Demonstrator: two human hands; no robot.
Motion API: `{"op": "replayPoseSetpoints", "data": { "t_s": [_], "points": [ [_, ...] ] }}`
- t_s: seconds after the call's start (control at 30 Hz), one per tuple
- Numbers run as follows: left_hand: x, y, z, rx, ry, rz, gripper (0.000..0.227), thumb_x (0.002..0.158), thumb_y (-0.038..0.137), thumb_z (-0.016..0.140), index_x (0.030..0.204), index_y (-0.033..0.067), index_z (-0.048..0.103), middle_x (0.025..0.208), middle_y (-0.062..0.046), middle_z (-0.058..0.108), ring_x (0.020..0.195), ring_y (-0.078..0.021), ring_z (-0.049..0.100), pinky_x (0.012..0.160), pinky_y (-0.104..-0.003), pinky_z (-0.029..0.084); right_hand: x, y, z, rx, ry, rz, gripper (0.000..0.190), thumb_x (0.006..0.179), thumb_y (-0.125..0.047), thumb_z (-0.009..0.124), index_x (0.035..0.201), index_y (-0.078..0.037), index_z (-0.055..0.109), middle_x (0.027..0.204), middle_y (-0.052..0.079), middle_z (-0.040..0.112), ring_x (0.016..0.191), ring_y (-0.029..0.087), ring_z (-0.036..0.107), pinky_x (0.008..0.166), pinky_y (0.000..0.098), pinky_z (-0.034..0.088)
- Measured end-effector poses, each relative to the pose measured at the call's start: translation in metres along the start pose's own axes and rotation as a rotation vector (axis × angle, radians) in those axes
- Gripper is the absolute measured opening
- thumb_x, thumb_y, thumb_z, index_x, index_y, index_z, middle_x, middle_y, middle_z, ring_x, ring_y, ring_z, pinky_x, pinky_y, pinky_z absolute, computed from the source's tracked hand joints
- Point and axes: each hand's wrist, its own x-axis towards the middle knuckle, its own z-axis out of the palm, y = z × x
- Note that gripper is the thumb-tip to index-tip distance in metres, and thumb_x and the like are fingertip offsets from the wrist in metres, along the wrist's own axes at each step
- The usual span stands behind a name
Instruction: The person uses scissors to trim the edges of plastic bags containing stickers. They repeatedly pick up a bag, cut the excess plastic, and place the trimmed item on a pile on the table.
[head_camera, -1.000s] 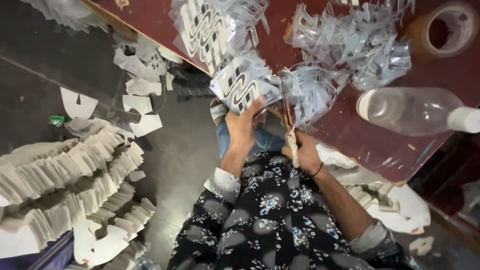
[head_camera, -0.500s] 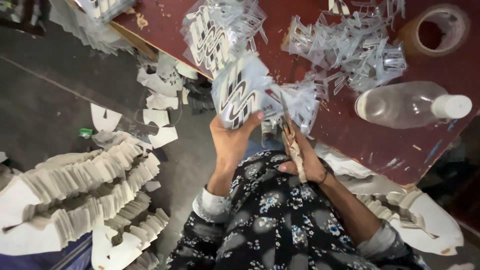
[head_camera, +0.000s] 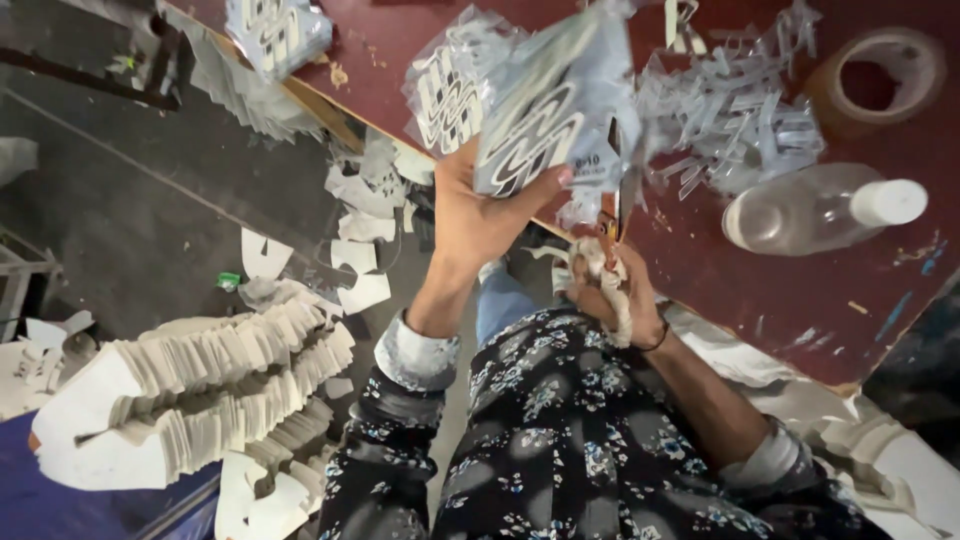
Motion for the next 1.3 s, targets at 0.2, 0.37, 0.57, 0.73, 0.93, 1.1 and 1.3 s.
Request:
{"op": "replayPoseSetpoints", "data": {
  "t_s": [0.2, 0.37, 0.57, 0.73, 0.93, 1.1, 1.3],
  "points": [
    [0.020, -0.003, 0.017, 0.055, -0.135, 0.090, 0.038, 0.091, 0.001, 0.084, 0.127, -0.0003, 0.072, 0.116, -0.008, 0.078, 0.102, -0.0106, 0.071, 0.094, -0.029, 0.059, -0.012, 0.021, -0.026, -0.274, 0.194, 0.184, 0.012, 0.097, -0.003, 0.070, 0.105, 0.001, 0.062, 0.090, 0.007, 0.056, 0.079, 0.013, 0.050, 0.074, 0.0298, 0.043],
    [0.042, -0.005, 0.030, 0.008, -0.149, 0.071, 0.039, 0.089, 0.003, 0.085, 0.126, 0.0003, 0.071, 0.115, -0.008, 0.079, 0.100, -0.0119, 0.074, 0.092, -0.030, 0.062, -0.014, 0.065, -0.055, 0.711, 0.366, 0.216, 0.033, 0.097, -0.024, 0.064, 0.119, 0.001, 0.059, 0.107, 0.013, 0.066, 0.093, 0.022, 0.066, 0.080, 0.0341, 0.056],
    [0.053, -0.025, 0.031, 0.011, -0.145, 0.055, 0.043, 0.087, 0.003, 0.086, 0.126, -0.0014, 0.069, 0.116, -0.010, 0.078, 0.098, -0.0145, 0.075, 0.088, -0.031, 0.062, -0.002, 0.055, -0.047, 0.515, 0.310, 0.190, 0.036, 0.095, -0.024, 0.066, 0.124, -0.003, 0.057, 0.110, 0.014, 0.067, 0.092, 0.023, 0.064, 0.078, 0.0374, 0.051],
    [0.064, -0.022, 0.017, 0.129, -0.114, -0.033, 0.040, 0.085, 0.005, 0.086, 0.121, -0.0017, 0.070, 0.110, -0.012, 0.080, 0.085, -0.0153, 0.077, 0.074, -0.031, 0.066, 0.016, 0.040, -0.043, 0.596, 0.126, -0.035, 0.031, 0.110, -0.031, 0.063, 0.123, -0.005, 0.052, 0.114, 0.009, 0.060, 0.104, 0.023, 0.062, 0.092, 0.0387, 0.051],
    [0.074, -0.017, -0.016, -0.100, -0.064, -0.013, 0.044, 0.087, 0.000, 0.082, 0.128, -0.0007, 0.065, 0.117, -0.013, 0.077, 0.099, -0.0194, 0.079, 0.083, -0.035, 0.065, 0.035, 0.004, -0.026, 0.373, 0.280, -0.013, 0.038, 0.105, -0.034, 0.064, 0.122, -0.002, 0.055, 0.109, 0.012, 0.063, 0.096, 0.024, 0.064, 0.087, 0.0369, 0.052],
    [0.070, -0.025, -0.068, -0.215, 0.283, -0.191, 0.051, 0.082, -0.010, 0.078, 0.129, 0.0002, 0.062, 0.114, -0.013, 0.073, 0.095, -0.0240, 0.076, 0.076, -0.037, 0.066, 0.043, -0.043, -0.007, -1.304, 0.309, 0.695, 0.067, 0.072, -0.059, 0.086, 0.104, -0.004, 0.065, 0.088, 0.014, 0.072, 0.080, 0.031, 0.074, 0.075, 0.0421, 0.057],
    [0.022, -0.068, -0.124, -0.327, 0.426, -0.345, 0.055, 0.076, -0.014, 0.077, 0.128, -0.0020, 0.063, 0.113, -0.012, 0.072, 0.095, -0.0219, 0.073, 0.080, -0.035, 0.063, 0.069, -0.030, -0.021, -1.378, 0.448, 0.824, 0.055, 0.070, -0.053, 0.084, 0.105, -0.012, 0.073, 0.090, 0.017, 0.075, 0.084, 0.036, 0.073, 0.080, 0.0480, 0.057]
  ]
}}
